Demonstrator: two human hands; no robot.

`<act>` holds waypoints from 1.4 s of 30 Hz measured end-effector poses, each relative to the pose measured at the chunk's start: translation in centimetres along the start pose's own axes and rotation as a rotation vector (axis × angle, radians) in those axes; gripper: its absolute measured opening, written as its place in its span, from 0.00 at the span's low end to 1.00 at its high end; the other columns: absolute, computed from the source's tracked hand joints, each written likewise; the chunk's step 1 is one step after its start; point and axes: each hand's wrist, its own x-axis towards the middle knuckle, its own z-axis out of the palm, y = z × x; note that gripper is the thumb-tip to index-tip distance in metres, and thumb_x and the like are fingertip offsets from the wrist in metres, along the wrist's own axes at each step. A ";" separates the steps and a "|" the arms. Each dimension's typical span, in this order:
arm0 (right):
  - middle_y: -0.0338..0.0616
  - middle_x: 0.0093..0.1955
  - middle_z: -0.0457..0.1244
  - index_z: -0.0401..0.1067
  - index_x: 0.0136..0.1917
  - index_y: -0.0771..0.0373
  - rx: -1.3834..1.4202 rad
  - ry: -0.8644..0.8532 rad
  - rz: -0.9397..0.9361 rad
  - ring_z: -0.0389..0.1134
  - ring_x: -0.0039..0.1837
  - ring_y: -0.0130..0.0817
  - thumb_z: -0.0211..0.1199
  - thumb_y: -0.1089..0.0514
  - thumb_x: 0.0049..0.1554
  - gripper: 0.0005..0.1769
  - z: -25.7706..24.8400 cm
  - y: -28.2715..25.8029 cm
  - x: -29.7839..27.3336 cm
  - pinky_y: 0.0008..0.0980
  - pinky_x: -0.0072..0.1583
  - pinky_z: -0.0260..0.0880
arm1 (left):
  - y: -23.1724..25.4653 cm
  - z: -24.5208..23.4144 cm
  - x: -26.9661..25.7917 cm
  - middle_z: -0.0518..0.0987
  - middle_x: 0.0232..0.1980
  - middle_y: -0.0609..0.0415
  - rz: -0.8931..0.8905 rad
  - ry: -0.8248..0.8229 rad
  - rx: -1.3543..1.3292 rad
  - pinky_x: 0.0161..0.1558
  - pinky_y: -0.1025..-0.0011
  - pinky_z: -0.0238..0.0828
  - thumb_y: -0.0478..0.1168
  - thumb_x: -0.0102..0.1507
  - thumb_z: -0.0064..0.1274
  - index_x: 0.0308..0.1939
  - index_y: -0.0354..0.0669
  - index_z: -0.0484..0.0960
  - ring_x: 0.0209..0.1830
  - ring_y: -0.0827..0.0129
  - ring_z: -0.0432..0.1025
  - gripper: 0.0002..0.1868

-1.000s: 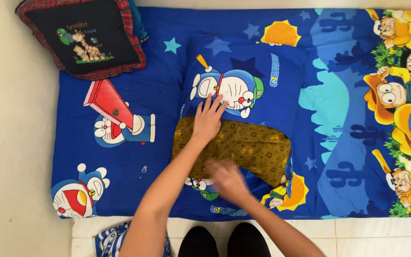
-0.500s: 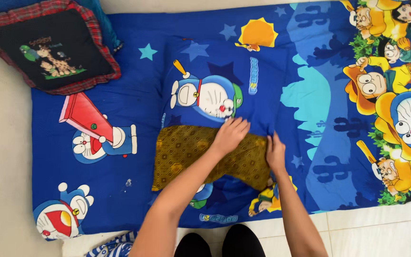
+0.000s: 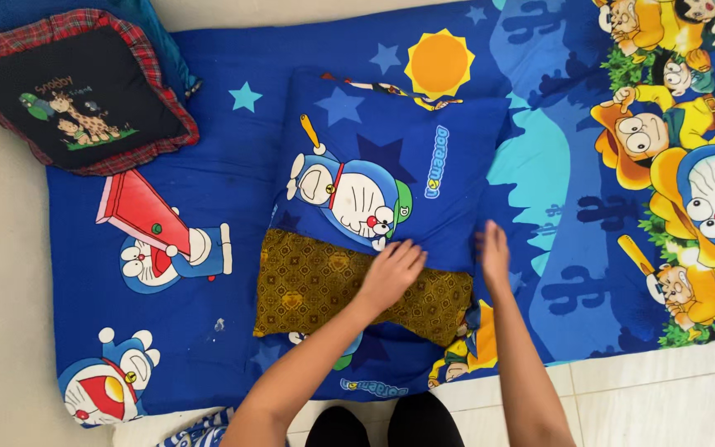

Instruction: The person puts a blue neck pillow into a small pillowcase and then inserts a patterned square pillow into a blue cartoon-themed pillowcase by hand.

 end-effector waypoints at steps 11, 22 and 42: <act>0.74 0.59 0.68 0.70 0.64 0.73 -0.210 -0.316 0.271 0.67 0.66 0.69 0.44 0.42 0.75 0.30 2.1 -0.7 -5.5 0.56 0.61 0.68 | 0.1 2.2 -3.2 0.72 0.74 0.51 0.079 0.092 -0.092 0.76 0.56 0.57 0.35 0.61 0.46 0.64 0.41 0.80 0.78 0.57 0.63 0.25; 0.51 0.71 0.65 0.62 0.75 0.69 0.447 -0.245 -0.156 0.65 0.72 0.40 0.69 0.64 0.59 0.33 1.9 -8.8 2.0 0.34 0.74 0.62 | -7.9 -6.8 -9.4 0.74 0.69 0.49 -0.364 0.340 -0.046 0.73 0.44 0.60 0.45 0.66 0.51 0.63 0.50 0.76 0.74 0.48 0.62 0.21; 0.55 0.84 0.39 0.50 0.80 0.38 -0.843 -0.412 -0.695 0.36 0.83 0.64 0.65 0.44 0.45 0.51 0.1 -16.5 -15.8 0.83 0.71 0.33 | -4.7 -4.4 -14.1 0.35 0.85 0.44 -0.427 -0.555 0.101 0.77 0.33 0.27 0.66 0.53 0.62 0.80 0.76 0.45 0.82 0.28 0.29 0.58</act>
